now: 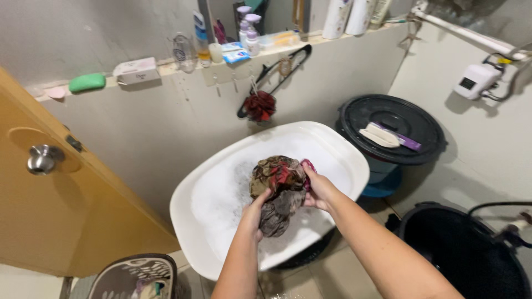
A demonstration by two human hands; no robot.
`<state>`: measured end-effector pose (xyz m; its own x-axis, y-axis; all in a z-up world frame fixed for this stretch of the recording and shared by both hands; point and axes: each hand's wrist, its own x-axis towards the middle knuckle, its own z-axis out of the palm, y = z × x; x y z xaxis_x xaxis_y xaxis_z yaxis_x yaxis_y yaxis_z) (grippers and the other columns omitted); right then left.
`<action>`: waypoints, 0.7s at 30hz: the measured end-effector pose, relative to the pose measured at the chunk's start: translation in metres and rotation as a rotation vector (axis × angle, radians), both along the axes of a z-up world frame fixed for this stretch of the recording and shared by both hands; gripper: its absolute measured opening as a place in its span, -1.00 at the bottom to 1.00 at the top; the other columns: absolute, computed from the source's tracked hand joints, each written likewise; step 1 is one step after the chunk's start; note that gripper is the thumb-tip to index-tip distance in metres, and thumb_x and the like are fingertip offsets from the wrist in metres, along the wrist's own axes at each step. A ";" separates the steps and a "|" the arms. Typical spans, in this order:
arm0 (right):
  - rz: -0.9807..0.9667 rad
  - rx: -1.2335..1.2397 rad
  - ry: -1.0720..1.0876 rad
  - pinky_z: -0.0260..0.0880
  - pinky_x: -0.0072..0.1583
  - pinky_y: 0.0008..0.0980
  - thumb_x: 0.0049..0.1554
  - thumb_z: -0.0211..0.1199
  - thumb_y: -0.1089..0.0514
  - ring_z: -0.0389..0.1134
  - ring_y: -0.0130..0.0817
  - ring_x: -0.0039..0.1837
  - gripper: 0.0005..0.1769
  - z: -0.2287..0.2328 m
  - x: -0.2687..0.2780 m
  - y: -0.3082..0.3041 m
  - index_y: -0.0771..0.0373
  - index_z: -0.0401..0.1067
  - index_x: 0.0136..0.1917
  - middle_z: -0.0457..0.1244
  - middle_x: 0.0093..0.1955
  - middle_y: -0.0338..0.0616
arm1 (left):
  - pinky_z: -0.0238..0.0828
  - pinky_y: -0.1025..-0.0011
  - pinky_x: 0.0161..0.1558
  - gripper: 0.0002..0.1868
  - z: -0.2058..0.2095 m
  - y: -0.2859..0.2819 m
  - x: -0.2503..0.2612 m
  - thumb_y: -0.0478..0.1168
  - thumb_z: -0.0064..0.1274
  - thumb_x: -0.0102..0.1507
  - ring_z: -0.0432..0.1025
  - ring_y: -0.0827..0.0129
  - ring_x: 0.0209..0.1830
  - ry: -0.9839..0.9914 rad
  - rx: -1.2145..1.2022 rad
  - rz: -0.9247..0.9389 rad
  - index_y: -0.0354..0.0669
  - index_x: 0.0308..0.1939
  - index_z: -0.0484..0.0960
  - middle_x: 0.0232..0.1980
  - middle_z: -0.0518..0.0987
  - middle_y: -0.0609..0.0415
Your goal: The person hand washes various pieces of clothing in a white basin filled with soapy water. They scrub, rinse, and wring out each item before placing it into a laundry basket. The process is repeated for multiple garments of different colors.
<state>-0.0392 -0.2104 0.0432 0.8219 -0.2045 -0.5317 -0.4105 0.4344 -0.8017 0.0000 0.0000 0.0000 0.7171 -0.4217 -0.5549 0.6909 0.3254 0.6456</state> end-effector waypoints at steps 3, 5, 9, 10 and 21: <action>-0.078 -0.150 0.144 0.56 -0.09 -0.01 0.19 0.03 -0.22 0.38 -0.09 -0.19 -0.49 -0.022 0.032 -0.010 0.11 0.25 0.25 0.32 -0.08 -0.06 | 0.54 -0.04 0.03 -0.27 -0.045 0.012 0.050 -0.22 0.24 0.02 0.55 -0.18 0.08 -0.160 0.166 0.107 -0.46 0.26 0.53 0.15 0.62 -0.42; 0.000 -0.370 0.122 0.45 -0.20 -0.15 0.22 0.07 -0.32 0.29 -0.18 -0.29 -0.35 -0.031 0.044 -0.034 0.28 0.35 0.26 0.26 -0.17 -0.01 | 0.46 0.04 0.08 -0.21 -0.069 0.019 0.077 -0.25 0.24 0.01 0.50 -0.10 0.10 -0.278 0.308 0.166 -0.44 0.31 0.42 0.17 0.58 -0.39; -0.070 -0.710 0.129 0.58 -0.13 -0.31 0.10 0.44 -0.12 0.47 -0.28 -0.18 -0.29 -0.047 0.067 -0.073 0.34 0.25 0.30 0.35 -0.09 0.01 | 0.34 0.15 0.25 -0.12 -0.080 0.024 0.099 -0.12 0.30 0.08 0.41 0.06 0.19 -0.422 0.713 0.214 -0.21 0.43 0.26 0.21 0.48 -0.20; -0.082 -0.725 0.078 0.54 -0.14 -0.31 0.05 0.47 -0.06 0.46 -0.26 -0.18 -0.29 -0.052 0.069 -0.082 0.30 0.26 0.31 0.35 -0.10 0.03 | 0.33 0.13 0.27 -0.13 -0.075 0.021 0.098 -0.07 0.30 0.09 0.40 0.04 0.20 -0.437 0.831 0.210 -0.16 0.43 0.29 0.20 0.47 -0.20; 0.534 -1.259 0.192 0.29 0.41 -0.29 -0.06 0.54 0.08 0.29 -0.02 0.29 -0.14 -0.171 0.054 -0.071 0.09 0.23 0.45 0.02 0.38 0.16 | 0.31 0.12 0.29 -0.38 -0.113 -0.082 0.025 -0.12 0.25 0.12 0.34 -0.01 0.27 -0.899 0.968 -0.376 0.02 0.27 0.46 0.20 0.49 -0.09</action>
